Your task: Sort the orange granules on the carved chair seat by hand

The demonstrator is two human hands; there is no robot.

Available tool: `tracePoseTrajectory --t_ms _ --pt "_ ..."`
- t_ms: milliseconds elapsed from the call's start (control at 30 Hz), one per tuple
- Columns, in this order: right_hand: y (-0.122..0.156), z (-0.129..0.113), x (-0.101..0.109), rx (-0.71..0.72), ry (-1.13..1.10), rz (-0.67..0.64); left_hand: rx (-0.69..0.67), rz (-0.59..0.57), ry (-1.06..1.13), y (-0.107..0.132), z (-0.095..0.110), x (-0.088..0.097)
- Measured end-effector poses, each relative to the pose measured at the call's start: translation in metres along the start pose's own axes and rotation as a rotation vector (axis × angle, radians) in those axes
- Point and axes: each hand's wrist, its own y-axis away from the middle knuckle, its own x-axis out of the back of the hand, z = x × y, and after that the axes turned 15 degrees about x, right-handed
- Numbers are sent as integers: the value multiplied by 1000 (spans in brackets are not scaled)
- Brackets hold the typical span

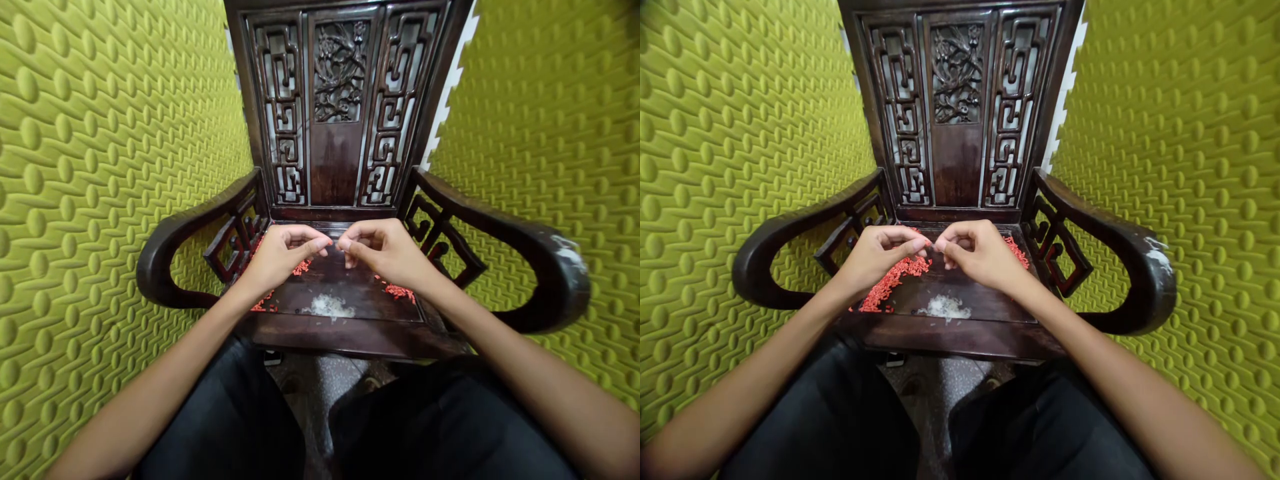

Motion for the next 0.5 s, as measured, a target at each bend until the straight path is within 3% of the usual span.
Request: tracePoseTrajectory --t_ms 133,500 --pt "2 -11 -4 42 23 24 -6 1 6 0 2 -1" --pt "3 -13 -3 50 -11 127 35 -45 112 3 4 -5"
